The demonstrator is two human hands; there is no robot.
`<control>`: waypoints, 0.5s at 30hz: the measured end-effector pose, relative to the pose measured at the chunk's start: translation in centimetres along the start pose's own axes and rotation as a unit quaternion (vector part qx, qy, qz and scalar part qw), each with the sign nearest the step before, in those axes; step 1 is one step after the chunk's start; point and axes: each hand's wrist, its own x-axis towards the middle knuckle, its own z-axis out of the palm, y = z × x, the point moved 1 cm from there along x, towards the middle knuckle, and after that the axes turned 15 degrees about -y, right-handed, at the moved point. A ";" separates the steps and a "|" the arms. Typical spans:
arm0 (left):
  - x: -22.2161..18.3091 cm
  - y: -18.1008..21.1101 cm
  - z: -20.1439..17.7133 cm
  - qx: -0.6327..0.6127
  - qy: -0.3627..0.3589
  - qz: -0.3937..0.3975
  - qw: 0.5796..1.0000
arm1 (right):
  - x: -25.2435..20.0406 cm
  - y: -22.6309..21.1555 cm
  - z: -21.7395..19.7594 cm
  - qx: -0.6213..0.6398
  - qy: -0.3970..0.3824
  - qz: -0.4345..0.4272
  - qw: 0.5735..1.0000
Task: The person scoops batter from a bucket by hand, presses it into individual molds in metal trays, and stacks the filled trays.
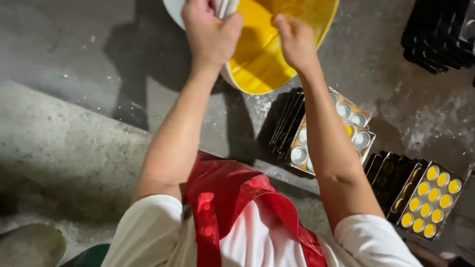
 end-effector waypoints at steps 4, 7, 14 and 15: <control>0.2 1.5 0.7 -0.030 0.021 0.009 0.999 | 1.6 3.1 3.6 -0.065 -0.150 0.084 0.983; -0.5 1.7 2.0 0.036 0.051 -0.011 0.998 | -2.3 0.6 7.9 0.070 -0.166 0.151 0.972; -0.7 -1.0 7.9 0.147 0.077 0.046 0.985 | -15.0 -3.8 1.4 0.797 0.031 -0.144 0.585; -0.5 -1.8 7.9 0.109 0.071 0.023 0.991 | -17.4 -3.0 -1.1 0.731 0.127 -0.096 0.664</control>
